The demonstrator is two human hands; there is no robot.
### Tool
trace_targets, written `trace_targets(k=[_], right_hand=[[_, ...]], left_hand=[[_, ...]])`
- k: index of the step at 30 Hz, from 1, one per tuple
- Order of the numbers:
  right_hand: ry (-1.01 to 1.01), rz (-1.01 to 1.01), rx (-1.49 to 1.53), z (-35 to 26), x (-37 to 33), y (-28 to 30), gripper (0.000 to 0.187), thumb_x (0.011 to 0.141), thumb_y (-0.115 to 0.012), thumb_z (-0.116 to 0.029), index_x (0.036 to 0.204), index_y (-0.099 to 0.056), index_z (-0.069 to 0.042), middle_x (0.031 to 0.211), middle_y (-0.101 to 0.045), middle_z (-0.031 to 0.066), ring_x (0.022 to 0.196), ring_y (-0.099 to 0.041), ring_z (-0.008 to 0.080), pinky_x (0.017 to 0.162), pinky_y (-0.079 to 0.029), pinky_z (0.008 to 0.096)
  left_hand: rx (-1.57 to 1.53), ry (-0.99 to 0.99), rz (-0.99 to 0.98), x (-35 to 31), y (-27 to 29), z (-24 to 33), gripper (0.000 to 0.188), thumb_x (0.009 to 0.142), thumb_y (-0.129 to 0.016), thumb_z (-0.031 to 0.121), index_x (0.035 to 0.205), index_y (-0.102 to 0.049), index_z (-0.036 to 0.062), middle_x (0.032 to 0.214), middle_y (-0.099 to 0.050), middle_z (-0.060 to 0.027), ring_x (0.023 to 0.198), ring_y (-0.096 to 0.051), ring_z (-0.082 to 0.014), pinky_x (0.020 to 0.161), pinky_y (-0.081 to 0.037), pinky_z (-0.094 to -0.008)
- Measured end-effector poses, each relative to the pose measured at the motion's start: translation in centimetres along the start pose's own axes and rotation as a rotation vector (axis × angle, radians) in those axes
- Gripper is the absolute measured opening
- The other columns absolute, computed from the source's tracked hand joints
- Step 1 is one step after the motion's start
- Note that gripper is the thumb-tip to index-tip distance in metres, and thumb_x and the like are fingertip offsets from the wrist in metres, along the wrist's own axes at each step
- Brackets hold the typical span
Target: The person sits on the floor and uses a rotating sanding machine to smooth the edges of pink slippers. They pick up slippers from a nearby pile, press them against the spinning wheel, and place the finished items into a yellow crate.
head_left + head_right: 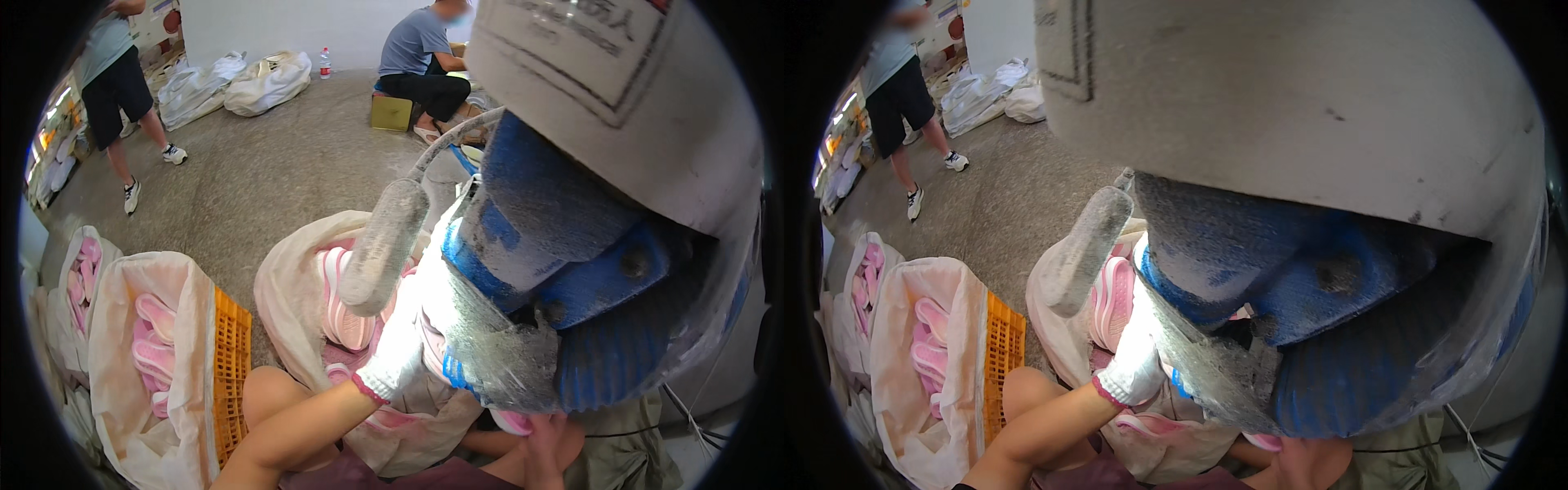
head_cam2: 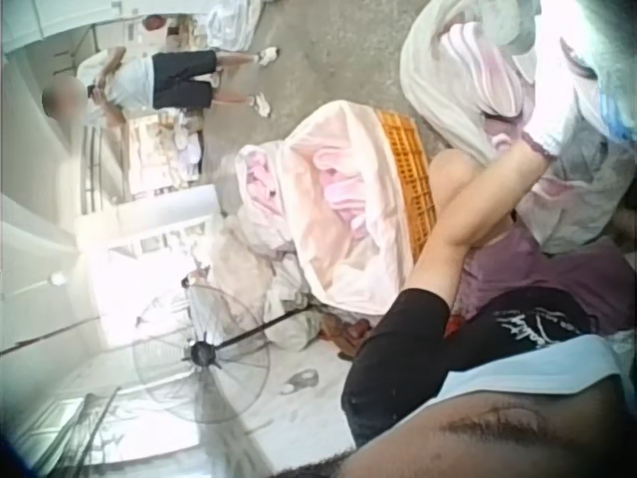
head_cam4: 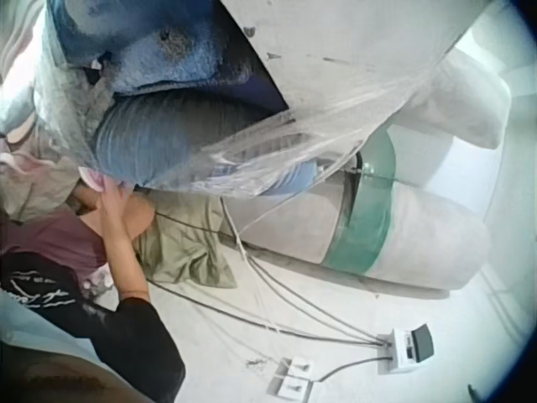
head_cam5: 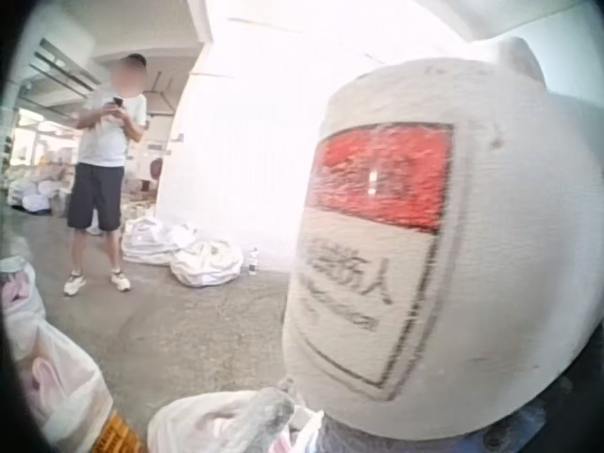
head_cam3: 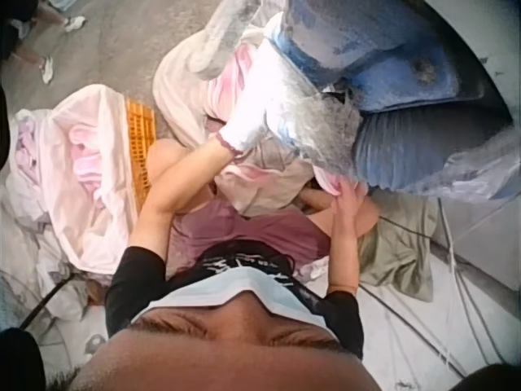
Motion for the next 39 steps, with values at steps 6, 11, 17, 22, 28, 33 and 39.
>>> trace_targets(k=[6,11,17,22,28,33,39], right_hand=[[-0.177,-0.325,-0.146,0.0,-5.0,0.3,0.062,0.087,-0.064,-0.015,0.142,-0.036,-0.006,0.137,-0.046,0.0127,0.122,-0.050,0.0321,0.099,-0.045,0.0463],[0.041,-0.214,-0.027,-3.4,-0.8,-2.0,0.034,0.077,-0.066,0.000,0.110,-0.061,0.002,0.104,-0.065,0.0098,0.098,-0.061,0.0198,0.087,-0.048,0.0333],[-0.024,-0.144,-0.034,-3.4,2.6,-1.1,0.034,0.077,-0.066,0.000,0.111,-0.061,0.001,0.104,-0.065,0.0098,0.098,-0.061,0.0203,0.088,-0.048,0.0336],[-0.067,-0.160,-0.023,-3.9,3.3,-0.2,0.035,0.078,-0.066,0.000,0.112,-0.060,0.001,0.104,-0.064,0.0099,0.098,-0.061,0.0207,0.088,-0.049,0.0338],[-0.213,-0.284,0.073,-2.9,1.7,-2.5,0.035,0.078,-0.065,0.000,0.113,-0.060,0.001,0.104,-0.064,0.0099,0.098,-0.061,0.0212,0.089,-0.049,0.0341],[-0.354,-0.390,0.234,0.1,-2.8,-7.3,0.035,0.079,-0.065,0.001,0.113,-0.060,0.000,0.104,-0.064,0.0099,0.098,-0.061,0.0216,0.090,-0.049,0.0343],[-0.343,-0.314,0.313,3.5,-3.4,-11.7,0.042,0.090,-0.058,-0.012,0.130,-0.047,-0.002,0.123,-0.056,0.0108,0.110,-0.056,0.0228,0.098,-0.045,0.0362]], left_hand=[[-0.347,0.169,-0.088,-1.5,2.8,-2.5,0.055,0.102,-0.038,0.042,0.140,-0.040,0.0021,0.132,-0.054,-0.0102,0.119,-0.053,-0.0225,0.106,-0.039,-0.0357],[-0.199,0.123,-0.040,-1.2,2.3,0.0,0.061,0.100,-0.038,0.048,0.139,-0.041,0.0022,0.134,-0.054,-0.0120,0.120,-0.054,-0.0249,0.106,-0.039,-0.0371],[0.100,-0.108,-0.074,-0.8,0.1,1.4,0.053,0.103,-0.034,0.037,0.143,-0.034,0.0022,0.141,-0.046,-0.0122,0.128,-0.046,-0.0257,0.110,-0.034,-0.0383],[0.112,-0.102,-0.053,0.1,0.7,-0.1,0.050,0.104,-0.033,0.033,0.144,-0.033,0.0023,0.140,-0.046,-0.0107,0.127,-0.045,-0.0231,0.109,-0.034,-0.0356],[0.036,-0.072,0.076,0.1,1.6,-0.8,0.047,0.105,-0.033,0.028,0.144,-0.033,0.0020,0.141,-0.044,-0.0097,0.126,-0.046,-0.0219,0.108,-0.035,-0.0338],[-0.079,-0.049,0.165,0.0,2.6,-1.8,0.033,0.104,-0.036,0.025,0.129,-0.046,0.0055,0.116,-0.056,-0.0075,0.106,-0.055,-0.0175,0.091,-0.047,-0.0303],[0.182,-0.072,0.249,-1.4,3.5,-1.0,0.023,0.102,-0.041,0.026,0.107,-0.053,0.0066,0.084,-0.055,-0.0043,0.075,-0.054,-0.0154,0.066,-0.048,-0.0264]])
Point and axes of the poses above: each hand's wrist, its own x-axis towards the middle knuckle, its own y-axis out of the back of the hand, z = x × y, the point moved 6 cm from there along x, towards the middle knuckle
